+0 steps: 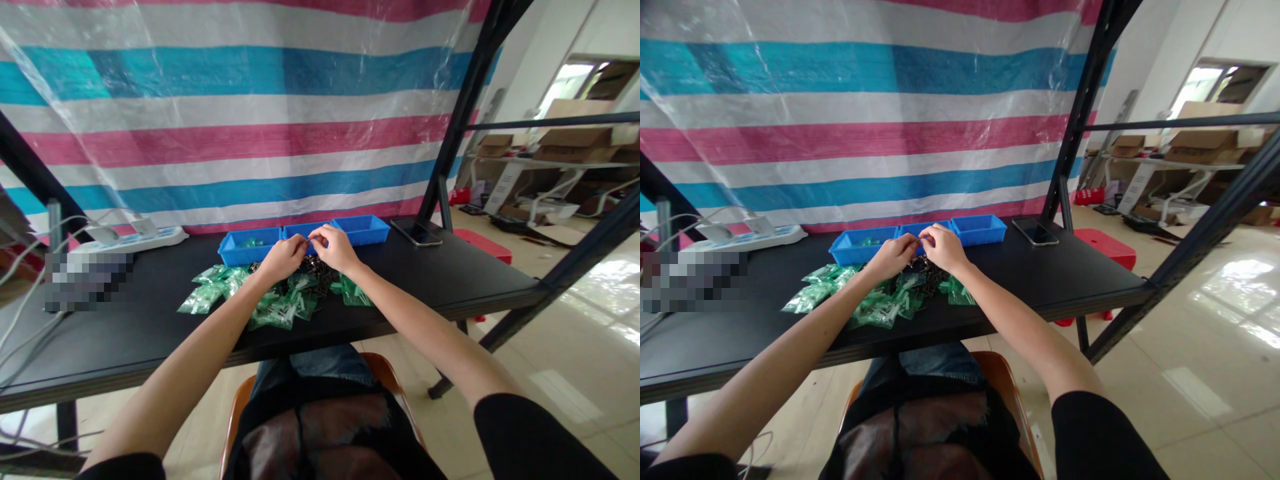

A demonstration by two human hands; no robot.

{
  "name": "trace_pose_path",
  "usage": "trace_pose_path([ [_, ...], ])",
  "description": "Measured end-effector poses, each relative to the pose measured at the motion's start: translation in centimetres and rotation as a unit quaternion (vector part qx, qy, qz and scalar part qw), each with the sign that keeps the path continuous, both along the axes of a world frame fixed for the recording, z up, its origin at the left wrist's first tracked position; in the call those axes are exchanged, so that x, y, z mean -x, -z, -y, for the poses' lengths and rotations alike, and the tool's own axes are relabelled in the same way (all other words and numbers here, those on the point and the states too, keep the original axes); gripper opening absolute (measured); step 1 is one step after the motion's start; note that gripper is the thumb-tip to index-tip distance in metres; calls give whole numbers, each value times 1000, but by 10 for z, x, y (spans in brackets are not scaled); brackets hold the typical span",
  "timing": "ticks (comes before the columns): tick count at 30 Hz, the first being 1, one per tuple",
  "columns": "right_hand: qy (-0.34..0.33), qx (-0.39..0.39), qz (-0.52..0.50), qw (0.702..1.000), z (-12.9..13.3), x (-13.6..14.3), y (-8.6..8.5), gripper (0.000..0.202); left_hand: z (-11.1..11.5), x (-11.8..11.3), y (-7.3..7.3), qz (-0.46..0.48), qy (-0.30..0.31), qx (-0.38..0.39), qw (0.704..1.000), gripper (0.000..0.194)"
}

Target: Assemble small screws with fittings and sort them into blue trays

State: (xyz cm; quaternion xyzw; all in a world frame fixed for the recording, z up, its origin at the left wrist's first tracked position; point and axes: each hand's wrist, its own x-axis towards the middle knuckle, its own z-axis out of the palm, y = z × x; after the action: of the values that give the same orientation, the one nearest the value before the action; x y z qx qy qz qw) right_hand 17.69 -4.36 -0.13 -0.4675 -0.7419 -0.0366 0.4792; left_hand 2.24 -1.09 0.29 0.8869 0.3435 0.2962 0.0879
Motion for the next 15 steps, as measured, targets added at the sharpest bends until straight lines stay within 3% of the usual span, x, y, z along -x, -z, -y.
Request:
trace_pose_path([
  [15,-13,7,2,1000,1,0,0,6,2,1,-1,17,16,17,1000,25],
])
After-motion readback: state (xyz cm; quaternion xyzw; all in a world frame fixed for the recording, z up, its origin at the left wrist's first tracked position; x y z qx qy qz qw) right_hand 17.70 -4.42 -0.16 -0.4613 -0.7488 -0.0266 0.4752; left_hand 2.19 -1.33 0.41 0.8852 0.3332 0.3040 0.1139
